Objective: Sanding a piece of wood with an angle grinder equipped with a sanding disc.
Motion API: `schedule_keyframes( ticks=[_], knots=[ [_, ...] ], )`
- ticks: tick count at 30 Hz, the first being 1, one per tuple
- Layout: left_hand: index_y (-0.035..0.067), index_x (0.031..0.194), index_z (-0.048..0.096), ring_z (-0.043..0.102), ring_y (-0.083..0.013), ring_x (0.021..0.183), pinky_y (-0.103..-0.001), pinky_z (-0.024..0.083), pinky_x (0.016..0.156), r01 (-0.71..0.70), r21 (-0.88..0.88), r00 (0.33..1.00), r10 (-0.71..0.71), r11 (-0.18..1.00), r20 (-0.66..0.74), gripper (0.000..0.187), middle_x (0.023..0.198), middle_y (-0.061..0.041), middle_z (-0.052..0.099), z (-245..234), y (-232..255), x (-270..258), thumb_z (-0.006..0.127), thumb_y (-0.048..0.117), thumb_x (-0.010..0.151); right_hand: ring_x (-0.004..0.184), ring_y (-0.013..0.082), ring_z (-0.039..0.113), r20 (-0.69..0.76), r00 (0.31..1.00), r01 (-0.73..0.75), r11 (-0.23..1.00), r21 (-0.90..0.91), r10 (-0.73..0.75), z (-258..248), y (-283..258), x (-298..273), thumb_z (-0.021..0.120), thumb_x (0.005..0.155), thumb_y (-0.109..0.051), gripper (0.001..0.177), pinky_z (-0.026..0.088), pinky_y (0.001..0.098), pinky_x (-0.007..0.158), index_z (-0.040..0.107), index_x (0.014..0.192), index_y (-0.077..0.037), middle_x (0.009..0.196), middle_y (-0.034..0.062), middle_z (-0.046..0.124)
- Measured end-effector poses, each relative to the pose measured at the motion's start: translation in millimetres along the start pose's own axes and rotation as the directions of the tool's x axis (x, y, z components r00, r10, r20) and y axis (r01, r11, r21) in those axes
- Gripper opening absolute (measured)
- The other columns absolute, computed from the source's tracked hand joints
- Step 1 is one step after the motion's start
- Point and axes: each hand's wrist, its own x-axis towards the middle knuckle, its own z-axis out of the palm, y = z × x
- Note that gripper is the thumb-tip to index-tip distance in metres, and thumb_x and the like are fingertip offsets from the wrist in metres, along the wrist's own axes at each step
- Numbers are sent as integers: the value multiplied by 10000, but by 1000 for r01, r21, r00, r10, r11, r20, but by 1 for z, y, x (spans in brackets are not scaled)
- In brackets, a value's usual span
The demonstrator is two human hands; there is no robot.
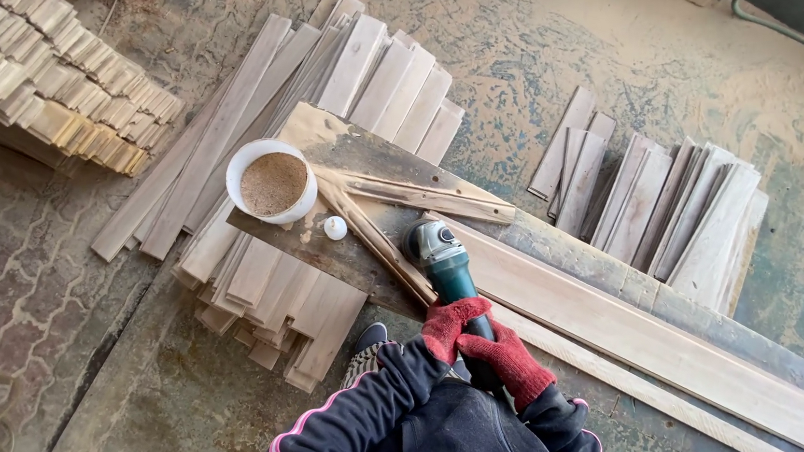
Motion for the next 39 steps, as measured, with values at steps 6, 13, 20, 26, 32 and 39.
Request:
schedule_keyframes(
  ticks=[6,13,20,26,32,39],
  knots=[
    [-27,1042,659,678,-245,675,-317,591,646,-11,-44,995,15,999,101,378,855,-141,709,20,0,21,808,41,701,516,324,601,-51,998,-28,997,66,31,-6,-11,-5,752,845,-258,475,481,396,405,600,1176,45,762,217,622],
    [-24,961,726,687,-249,707,-333,589,679,20,14,1000,-19,1000,-22,314,842,-135,715,6,1,-3,817,121,698,564,251,595,22,1000,8,1000,-7,-8,-7,-1,0,835,738,-212,589,464,326,465,646,1232,48,790,192,665],
    [-54,1027,713,753,-318,726,-409,630,643,54,-78,993,-62,996,-103,469,771,-200,707,10,-19,52,936,94,642,439,415,668,-129,990,51,998,-44,-56,9,-19,-7,905,717,-232,450,570,473,341,661,980,39,600,302,624],
    [-9,1131,613,687,-278,752,-357,628,682,86,96,981,-101,992,168,519,939,-141,677,38,-19,14,825,131,678,502,348,620,-58,998,-30,992,119,37,-33,15,-20,781,809,-290,538,511,412,417,572,1177,42,712,208,610],
    [-5,1070,665,677,-252,746,-342,593,712,209,372,934,-298,904,199,479,915,-136,707,95,-92,19,841,141,650,697,427,668,-314,948,89,906,413,50,-97,113,-28,688,869,-140,425,538,494,583,591,1241,43,891,286,663],
    [2,1167,667,692,-267,888,-364,599,861,216,635,849,-464,742,253,656,1032,-149,712,152,-143,19,857,220,578,635,402,657,-474,880,255,818,515,24,-129,144,-62,643,946,-377,476,510,481,503,585,1214,12,817,261,654]
  ],
)
